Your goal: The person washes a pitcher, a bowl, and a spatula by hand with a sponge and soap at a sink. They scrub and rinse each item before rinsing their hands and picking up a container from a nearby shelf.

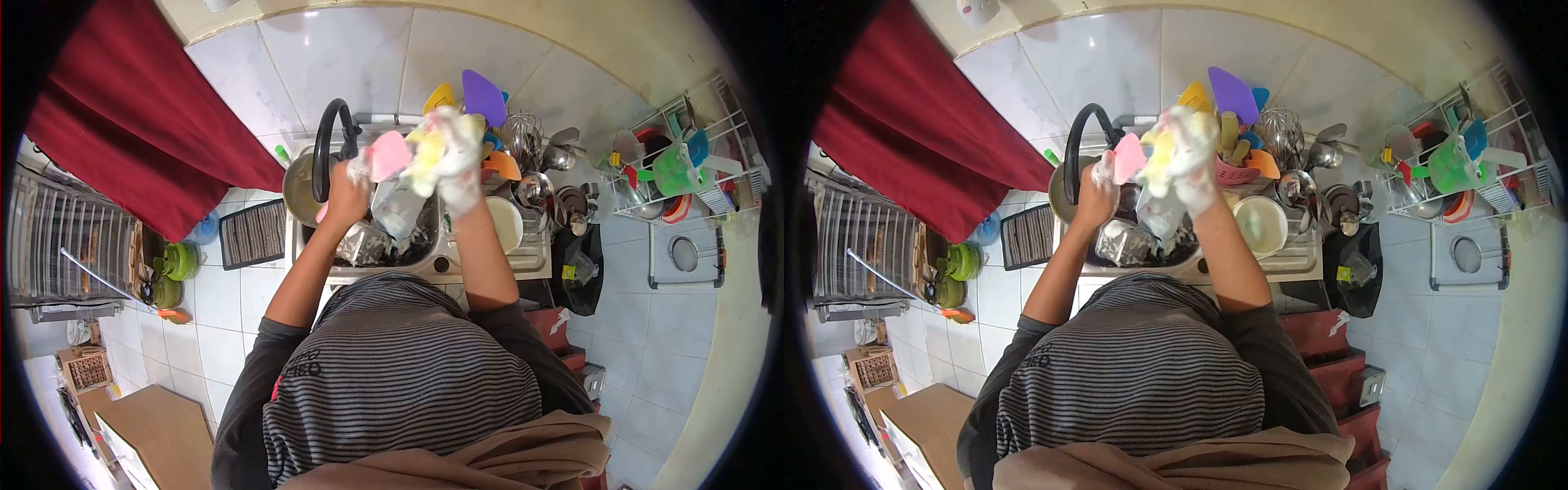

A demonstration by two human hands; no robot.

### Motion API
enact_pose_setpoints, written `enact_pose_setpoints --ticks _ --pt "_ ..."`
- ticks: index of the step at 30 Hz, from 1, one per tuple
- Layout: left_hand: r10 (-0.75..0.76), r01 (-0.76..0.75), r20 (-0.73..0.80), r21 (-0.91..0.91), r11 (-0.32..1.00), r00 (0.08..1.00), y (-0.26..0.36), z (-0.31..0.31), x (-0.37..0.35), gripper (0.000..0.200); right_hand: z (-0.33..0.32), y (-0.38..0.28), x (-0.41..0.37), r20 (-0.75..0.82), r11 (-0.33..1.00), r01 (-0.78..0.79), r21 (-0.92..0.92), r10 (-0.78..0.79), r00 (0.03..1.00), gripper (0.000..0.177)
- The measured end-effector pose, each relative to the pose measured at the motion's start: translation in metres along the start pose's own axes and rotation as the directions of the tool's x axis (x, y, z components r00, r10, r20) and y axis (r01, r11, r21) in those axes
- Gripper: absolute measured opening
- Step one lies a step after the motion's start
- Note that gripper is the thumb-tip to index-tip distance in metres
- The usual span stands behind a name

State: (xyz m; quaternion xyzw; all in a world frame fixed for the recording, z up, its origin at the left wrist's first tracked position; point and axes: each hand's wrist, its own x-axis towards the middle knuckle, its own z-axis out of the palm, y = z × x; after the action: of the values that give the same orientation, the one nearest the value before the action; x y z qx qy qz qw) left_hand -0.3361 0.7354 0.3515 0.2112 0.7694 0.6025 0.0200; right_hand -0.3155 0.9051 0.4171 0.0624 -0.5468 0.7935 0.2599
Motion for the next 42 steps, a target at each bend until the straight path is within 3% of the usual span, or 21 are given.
enact_pose_setpoints --ticks 1,2,3,6,7,8,10,13,16,18,20,22,23,26,27,28,30,31,35,40,42 --pt "-0.059 0.06 0.01 -0.149 0.987 0.998 -0.032 0.002 -0.001 0.054 0.003 -0.021 0.004 0.024 0.994 -0.084 0.07 0.082 0.996 0.015" --pt "-0.113 0.117 0.03 -0.291 0.949 0.993 -0.054 0.005 -0.001 0.061 0.002 -0.027 0.007 -0.035 0.992 -0.03 -0.121 0.026 0.999 0.015" --pt "-0.376 0.368 0.135 -0.654 0.662 0.917 -0.061 0.01 -0.001 0.061 0.007 -0.035 0.008 -0.02 0.997 -0.071 -0.022 0.07 0.997 0.015" --pt "-0.331 0.281 0.081 -0.732 0.62 0.94 -0.055 0.029 0.007 0.061 0.043 -0.025 -0.01 -0.234 0.995 -0.022 0.099 0.045 0.971 0.018" --pt "-0.316 0.249 0.059 -0.757 0.603 0.947 -0.052 0.037 0.011 0.061 0.046 -0.018 -0.017 -0.097 0.99 -0.134 0.051 0.139 0.986 0.024" --pt "-0.301 0.215 0.036 -0.78 0.587 0.953 -0.047 0.042 0.015 0.061 0.052 0.001 -0.01 0.082 0.651 0.577 -0.493 -0.626 0.776 0.022" --pt "-0.235 0.15 -0.005 -0.756 0.637 0.972 -0.01 0.034 0.017 0.061 0.054 0.011 -0.029 0.225 0.477 0.577 -0.663 -0.608 0.761 0.019" --pt "-0.225 0.106 -0.08 -0.701 0.706 0.971 0.042 0.02 0.015 0.054 0.042 0.019 -0.034 0.245 0.442 0.582 -0.683 -0.612 0.752 0.015" --pt "-0.272 0.058 -0.115 -0.831 0.553 0.955 0.04 0.028 0.018 0.051 0.017 0.033 -0.032 0.32 0.434 0.59 -0.681 -0.548 0.773 0.011" --pt "-0.384 0.072 -0.112 -0.898 0.434 0.916 0.037 0.032 0.021 0.052 0.016 0.051 -0.034 0.007 0.866 0.317 -0.387 -0.341 0.94 0.011" --pt "-0.26 0.074 -0.035 -0.915 0.397 0.965 0.046 0.026 0.022 0.06 0.028 0.045 -0.035 -0.132 0.961 0.172 -0.218 -0.204 0.97 0.014" --pt "-0.169 -0.015 -0.079 -0.937 0.348 0.982 0.028 0.017 0.032 0.067 0.041 0.029 -0.025 -0.171 0.919 0.225 -0.325 -0.291 0.941 0.017" --pt "-0.411 -0.1 -0.326 -0.871 0.482 0.851 0.08 0.025 0.033 0.065 0.039 0.023 -0.027 -0.031 0.894 0.212 -0.396 -0.244 0.969 0.022" --pt "-0.049 -0.089 -0.112 -0.937 0.338 0.992 0.073 -0.001 0.042 0.065 0.034 0.007 -0.039 0.245 0.761 0.288 -0.581 -0.174 0.954 0.021" --pt "-0.149 -0.119 -0.223 -0.855 0.505 0.964 0.075 0.005 0.041 0.066 0.031 0.009 -0.044 0.204 0.859 0.192 -0.475 -0.105 0.973 0.024" --pt "-0.14 -0.113 -0.193 -0.888 0.446 0.971 0.074 0.005 0.04 0.065 0.028 0.01 -0.046 0.095 0.959 -0.051 -0.28 0.081 0.992 0.025" --pt "-0.112 -0.097 -0.14 -0.941 0.323 0.984 0.071 0.002 0.041 0.065 0.02 0.014 -0.049 0.018 0.859 -0.474 0.195 0.48 0.877 0.027" --pt "-0.103 -0.075 -0.11 -0.951 0.301 0.989 0.071 -0.001 0.042 0.064 0.001 0.036 -0.053 0.164 0.974 -0.211 -0.087 0.223 0.961 0.024" --pt "0.1 0.011 0.039 -0.965 0.261 0.994 0.071 -0.009 0.046 0.063 -0.018 0.029 -0.061 0.37 0.974 -0.222 -0.051 0.225 0.901 0.029" --pt "0.224 0.003 0.044 -0.983 0.181 0.974 0.073 -0.017 0.053 0.059 -0.044 0.019 -0.048 0.519 0.854 -0.386 -0.348 0.518 0.68 0.025" --pt "0.1 -0.03 -0.003 -0.963 0.269 0.995 0.065 -0.018 0.055 0.057 -0.04 0.02 -0.05 0.446 0.839 -0.046 -0.541 0.333 0.831 0.023"
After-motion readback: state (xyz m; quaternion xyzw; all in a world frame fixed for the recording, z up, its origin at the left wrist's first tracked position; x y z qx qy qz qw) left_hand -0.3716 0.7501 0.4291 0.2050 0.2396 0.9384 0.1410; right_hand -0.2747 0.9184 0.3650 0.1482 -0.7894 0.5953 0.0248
